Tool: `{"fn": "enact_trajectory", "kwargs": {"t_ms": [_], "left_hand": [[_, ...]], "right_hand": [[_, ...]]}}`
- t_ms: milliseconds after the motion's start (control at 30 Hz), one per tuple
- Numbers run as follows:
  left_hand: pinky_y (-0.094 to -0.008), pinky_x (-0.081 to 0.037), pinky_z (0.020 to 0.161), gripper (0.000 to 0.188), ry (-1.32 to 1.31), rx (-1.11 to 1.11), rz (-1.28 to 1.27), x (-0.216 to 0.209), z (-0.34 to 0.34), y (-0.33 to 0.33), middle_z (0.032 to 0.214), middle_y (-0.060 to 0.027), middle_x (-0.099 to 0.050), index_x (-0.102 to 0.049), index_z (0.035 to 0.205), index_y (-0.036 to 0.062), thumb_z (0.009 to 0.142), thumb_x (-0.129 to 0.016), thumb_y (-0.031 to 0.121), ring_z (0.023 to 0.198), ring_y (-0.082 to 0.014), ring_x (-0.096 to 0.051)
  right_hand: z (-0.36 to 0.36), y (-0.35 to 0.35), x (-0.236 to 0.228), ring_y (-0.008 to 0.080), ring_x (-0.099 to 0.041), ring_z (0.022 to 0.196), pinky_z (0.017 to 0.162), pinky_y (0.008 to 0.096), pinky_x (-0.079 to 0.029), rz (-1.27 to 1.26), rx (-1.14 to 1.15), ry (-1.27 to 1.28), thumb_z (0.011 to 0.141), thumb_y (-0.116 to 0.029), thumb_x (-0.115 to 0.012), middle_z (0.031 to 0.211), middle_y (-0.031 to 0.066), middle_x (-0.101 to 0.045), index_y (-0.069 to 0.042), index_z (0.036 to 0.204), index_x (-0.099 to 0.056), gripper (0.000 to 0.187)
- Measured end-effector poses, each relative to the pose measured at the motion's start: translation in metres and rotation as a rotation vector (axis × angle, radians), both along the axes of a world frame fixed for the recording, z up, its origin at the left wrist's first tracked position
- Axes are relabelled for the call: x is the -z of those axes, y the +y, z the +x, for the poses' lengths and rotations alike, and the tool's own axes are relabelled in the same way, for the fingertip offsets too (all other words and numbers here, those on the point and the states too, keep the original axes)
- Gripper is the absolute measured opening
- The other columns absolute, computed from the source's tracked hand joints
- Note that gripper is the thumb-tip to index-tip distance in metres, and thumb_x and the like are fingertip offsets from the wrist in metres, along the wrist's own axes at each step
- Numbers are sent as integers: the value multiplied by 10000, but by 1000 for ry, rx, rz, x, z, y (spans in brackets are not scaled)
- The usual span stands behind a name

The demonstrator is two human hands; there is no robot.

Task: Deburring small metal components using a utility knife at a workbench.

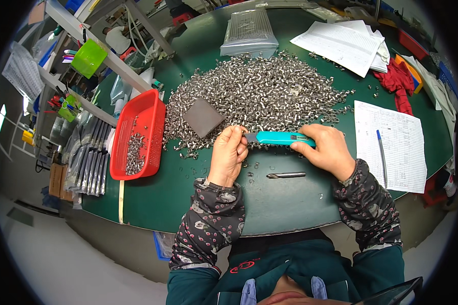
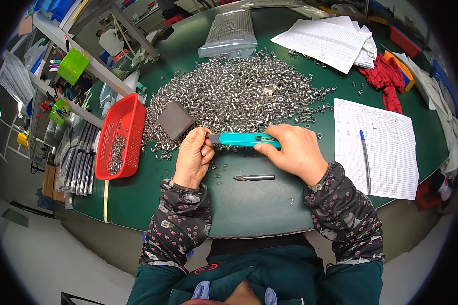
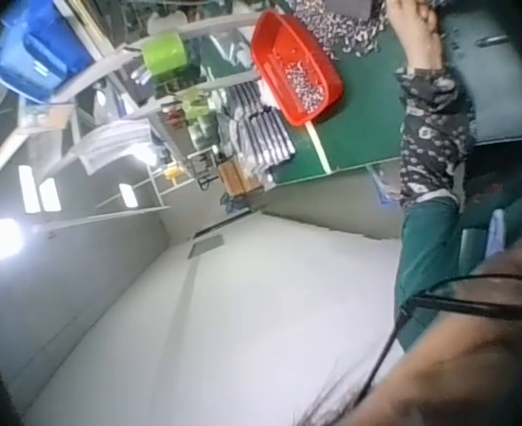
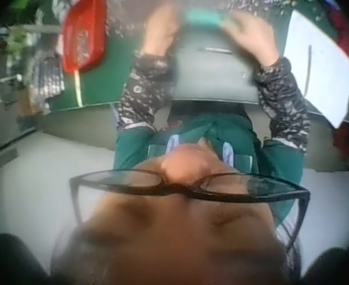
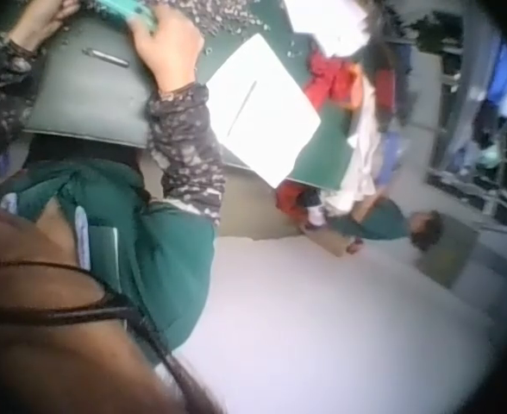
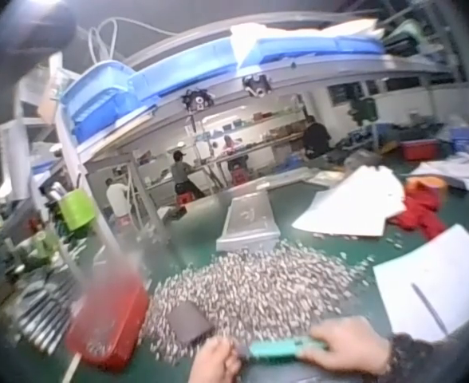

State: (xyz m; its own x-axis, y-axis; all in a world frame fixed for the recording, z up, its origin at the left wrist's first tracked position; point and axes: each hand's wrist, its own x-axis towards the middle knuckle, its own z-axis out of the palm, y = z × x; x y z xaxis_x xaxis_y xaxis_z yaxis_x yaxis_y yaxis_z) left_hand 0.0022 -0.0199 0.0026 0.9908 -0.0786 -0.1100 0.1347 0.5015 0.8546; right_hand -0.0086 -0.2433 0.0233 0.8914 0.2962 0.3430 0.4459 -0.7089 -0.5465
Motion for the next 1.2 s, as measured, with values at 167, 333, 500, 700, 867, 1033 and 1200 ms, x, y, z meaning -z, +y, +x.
{"fn": "enact_trajectory", "kwargs": {"t_ms": [167,333,500,700,867,1033,1200], "left_hand": [[-146,-268,366,172,6,-1,9,0,0,0,617,12,-467,-533,828,59,883,-487,215,467,-23,-356],[-148,-254,360,177,12,6,14,0,0,0,607,13,-463,-523,820,69,886,-480,228,459,-23,-350],[-150,-238,348,182,19,6,26,1,1,1,592,16,-454,-516,809,78,886,-479,239,435,-23,-334],[-153,-224,333,200,42,28,34,1,3,2,588,13,-455,-502,775,78,886,-478,243,409,-23,-320],[-157,-220,328,199,42,73,45,1,3,7,572,9,-447,-505,769,73,887,-471,229,397,-29,-312],[-152,-214,319,223,71,93,79,-4,3,6,570,11,-451,-482,724,76,878,-484,236,374,-16,-290],[-147,-212,320,218,120,190,74,-7,3,11,552,24,-432,-469,702,85,874,-489,218,376,-8,-281]], "right_hand": [[0,0,1,297,-556,616,540,399,-421,-2,5,-25,722,-365,-600,668,107,-559,-59,772,-585,310],[0,0,1,293,-553,608,533,399,-418,-25,7,-52,722,-373,-602,649,99,-546,-63,779,-585,316],[0,0,-1,291,-553,616,533,400,-419,-35,7,-45,723,-365,-605,656,100,-547,-63,780,-584,309],[0,-1,-1,290,-553,630,537,396,-421,-27,4,-79,719,-354,-613,659,100,-548,-63,783,-580,299],[1,-2,-1,286,-551,629,535,397,-418,-36,-6,-102,713,-354,-620,646,98,-540,-64,783,-578,302],[1,-4,-3,274,-542,630,533,389,-414,-64,-23,-148,710,-346,-621,654,85,-527,-67,780,-579,291],[0,-5,-7,271,-537,626,532,372,-413,-86,-43,-173,699,-298,-637,659,83,-514,-60,782,-577,258]]}}
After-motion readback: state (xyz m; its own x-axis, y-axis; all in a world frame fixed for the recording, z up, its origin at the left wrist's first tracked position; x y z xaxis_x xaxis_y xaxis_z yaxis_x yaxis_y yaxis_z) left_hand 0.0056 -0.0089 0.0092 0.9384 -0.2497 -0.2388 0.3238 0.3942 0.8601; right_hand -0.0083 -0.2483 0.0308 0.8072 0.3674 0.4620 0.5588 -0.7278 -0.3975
